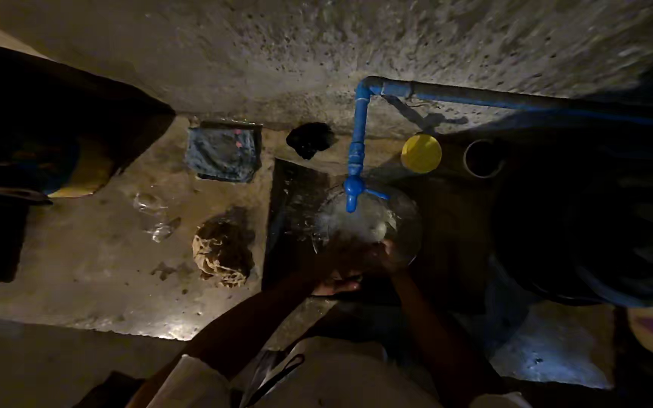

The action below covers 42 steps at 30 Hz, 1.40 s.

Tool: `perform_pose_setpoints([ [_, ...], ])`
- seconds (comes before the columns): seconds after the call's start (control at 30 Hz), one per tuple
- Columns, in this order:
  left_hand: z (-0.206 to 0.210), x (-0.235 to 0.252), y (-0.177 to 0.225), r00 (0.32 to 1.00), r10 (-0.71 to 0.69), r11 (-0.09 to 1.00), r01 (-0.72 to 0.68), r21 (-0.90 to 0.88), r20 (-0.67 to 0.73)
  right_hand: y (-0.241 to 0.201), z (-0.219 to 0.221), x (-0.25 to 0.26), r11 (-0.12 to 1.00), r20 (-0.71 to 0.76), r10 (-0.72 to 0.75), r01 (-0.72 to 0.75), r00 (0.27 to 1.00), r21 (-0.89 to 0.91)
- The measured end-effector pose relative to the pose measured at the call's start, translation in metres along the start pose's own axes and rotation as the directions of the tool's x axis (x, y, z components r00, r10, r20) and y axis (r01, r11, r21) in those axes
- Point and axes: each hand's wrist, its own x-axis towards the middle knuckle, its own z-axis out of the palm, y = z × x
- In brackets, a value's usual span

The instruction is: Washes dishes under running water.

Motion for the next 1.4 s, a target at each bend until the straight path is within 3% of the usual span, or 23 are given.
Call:
perform_pose_setpoints([
  [0.07, -0.017, -0.013, -0.010, 0.961, -0.276, 0.958, 0.273, -0.082, -0.022, -0.005, -0.016, 0.004, 0.958, 0.007, 0.020, -0.021, 1.000, 0.288],
  [0.13, -0.027, -0.008, -0.016, 0.798, -0.602, 0.751, 0.573, -0.330, 0.016, 0.003, -0.019, 0.007, 0.823, 0.016, -0.019, 0.007, 1.000, 0.568],
  [0.17, -0.028, -0.003, -0.019, 0.721, -0.692, 0.629, 0.627, -0.459, 0.037, 0.001, -0.020, 0.005, 0.764, 0.033, -0.009, -0.015, 0.999, 0.645],
  [0.23, -0.028, 0.010, -0.015, 0.656, -0.747, 0.402, 0.574, -0.713, 0.107, -0.008, -0.020, 0.000, 0.656, 0.092, 0.034, -0.092, 0.995, 0.750],
  [0.3, -0.022, 0.020, -0.008, 0.671, -0.715, 0.183, 0.450, -0.874, 0.195, -0.013, -0.021, -0.004, 0.681, 0.163, 0.014, -0.129, 0.987, 0.721],
  [0.37, -0.011, 0.024, -0.002, 0.693, -0.676, -0.102, 0.251, -0.963, 0.252, -0.023, -0.036, -0.007, 0.825, 0.233, 0.017, -0.146, 0.972, 0.546],
  [0.4, -0.002, 0.022, 0.000, 0.690, -0.669, -0.239, 0.154, -0.959, 0.277, -0.034, -0.054, -0.007, 0.916, 0.283, 0.057, -0.163, 0.957, 0.366],
  [0.47, 0.018, 0.018, -0.003, 0.699, -0.657, -0.392, 0.003, -0.920, 0.282, -0.043, -0.091, 0.002, 0.980, 0.266, 0.150, -0.179, 0.952, 0.090],
  [0.53, 0.031, 0.013, -0.005, 0.710, -0.656, -0.411, -0.054, -0.910, 0.254, -0.050, -0.128, 0.017, 0.990, 0.043, 0.136, -0.137, 0.990, 0.025],
  [0.6, 0.030, 0.011, -0.001, 0.671, -0.687, -0.430, -0.068, -0.900, 0.278, -0.084, -0.157, 0.035, 0.994, -0.177, 0.088, -0.099, 0.980, -0.055],
  [0.67, 0.029, 0.009, 0.001, 0.624, -0.718, -0.439, -0.061, -0.897, 0.309, -0.117, -0.171, 0.054, 0.964, -0.272, -0.045, -0.030, 0.961, -0.265],
  [0.77, 0.027, 0.006, 0.003, 0.591, -0.742, -0.392, -0.003, -0.920, 0.315, -0.113, -0.160, 0.102, 0.879, -0.299, -0.279, 0.117, 0.913, -0.462],
  [0.83, 0.023, 0.004, 0.006, 0.574, -0.758, -0.357, 0.031, -0.933, 0.309, -0.110, -0.146, 0.120, 0.850, -0.313, -0.326, 0.132, 0.892, -0.510],
  [1.03, 0.027, -0.010, 0.005, 0.636, -0.704, -0.375, 0.046, -0.926, 0.316, -0.104, -0.129, 0.132, 0.899, -0.369, -0.231, 0.053, 0.900, -0.434],
  [1.17, 0.030, -0.012, 0.005, 0.590, -0.729, -0.348, 0.117, -0.930, 0.347, -0.116, -0.141, 0.124, 0.895, -0.324, -0.123, -0.037, 0.938, -0.445],
  [1.4, 0.045, -0.007, -0.014, 0.476, -0.811, -0.246, 0.251, -0.936, 0.341, -0.100, -0.137, 0.133, 0.845, -0.342, -0.228, 0.011, 0.912, -0.535],
])
